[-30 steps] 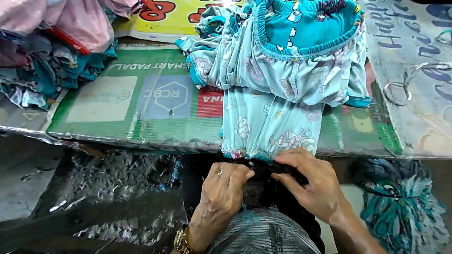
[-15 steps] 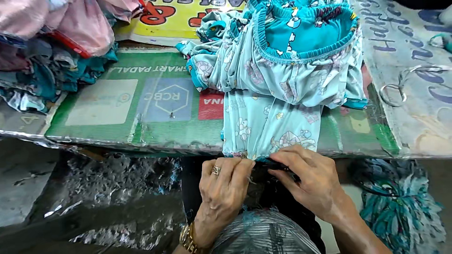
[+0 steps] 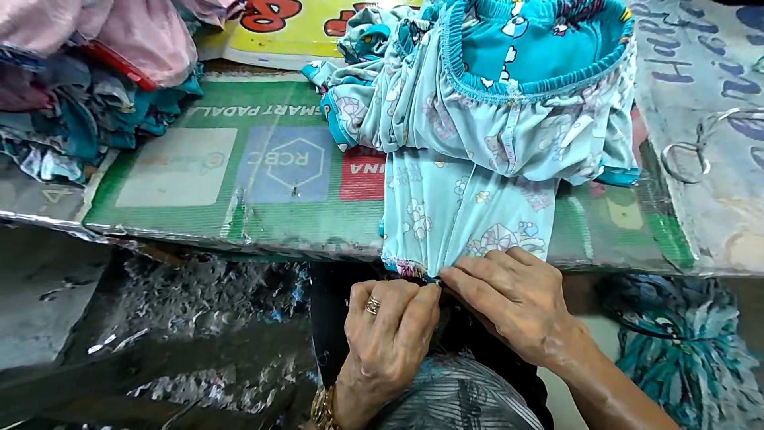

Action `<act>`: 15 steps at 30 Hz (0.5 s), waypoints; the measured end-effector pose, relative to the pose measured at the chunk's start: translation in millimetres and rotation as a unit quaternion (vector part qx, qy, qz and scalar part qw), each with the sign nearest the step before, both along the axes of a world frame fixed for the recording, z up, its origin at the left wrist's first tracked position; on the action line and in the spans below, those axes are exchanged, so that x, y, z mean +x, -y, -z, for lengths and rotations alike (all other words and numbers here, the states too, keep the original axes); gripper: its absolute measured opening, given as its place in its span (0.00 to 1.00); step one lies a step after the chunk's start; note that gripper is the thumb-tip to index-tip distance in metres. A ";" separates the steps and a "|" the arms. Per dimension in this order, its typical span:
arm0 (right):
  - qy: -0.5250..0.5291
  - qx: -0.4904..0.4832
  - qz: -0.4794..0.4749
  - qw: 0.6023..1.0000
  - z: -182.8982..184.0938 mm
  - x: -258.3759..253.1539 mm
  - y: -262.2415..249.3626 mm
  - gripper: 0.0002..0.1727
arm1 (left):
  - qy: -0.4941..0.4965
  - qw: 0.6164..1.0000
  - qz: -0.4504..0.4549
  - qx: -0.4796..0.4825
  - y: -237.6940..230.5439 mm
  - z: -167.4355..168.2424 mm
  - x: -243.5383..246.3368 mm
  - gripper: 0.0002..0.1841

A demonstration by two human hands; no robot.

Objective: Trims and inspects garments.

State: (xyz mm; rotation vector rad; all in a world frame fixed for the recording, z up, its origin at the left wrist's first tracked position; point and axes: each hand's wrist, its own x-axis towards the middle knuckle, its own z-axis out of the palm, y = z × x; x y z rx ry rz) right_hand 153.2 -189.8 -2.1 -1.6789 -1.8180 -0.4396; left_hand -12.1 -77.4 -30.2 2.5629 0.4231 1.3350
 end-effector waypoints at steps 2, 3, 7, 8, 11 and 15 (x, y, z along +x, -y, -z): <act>-0.003 0.007 -0.006 1.000 2.4 0.3 -0.2 0.09 | -0.001 1.000 -0.001 0.010 0.8 0.4 0.3 0.04; -0.004 0.009 -0.009 1.000 3.3 0.4 -0.7 0.09 | -0.002 1.000 0.001 0.011 1.3 0.6 0.6 0.04; -0.003 0.009 -0.010 1.000 4.3 0.1 -2.8 0.09 | -0.007 1.000 0.009 0.013 1.6 2.0 1.7 0.04; -0.004 0.008 -0.011 1.000 4.3 0.2 -3.3 0.09 | -0.008 1.000 0.009 0.014 1.1 2.4 2.0 0.04; -0.007 0.002 -0.016 1.000 6.7 0.2 -4.9 0.09 | -0.009 1.000 0.012 0.017 0.8 5.1 3.1 0.04; -0.015 -0.045 -0.006 0.999 5.4 -8.2 2.4 0.10 | -0.004 0.998 0.060 -0.025 9.7 2.0 -9.3 0.06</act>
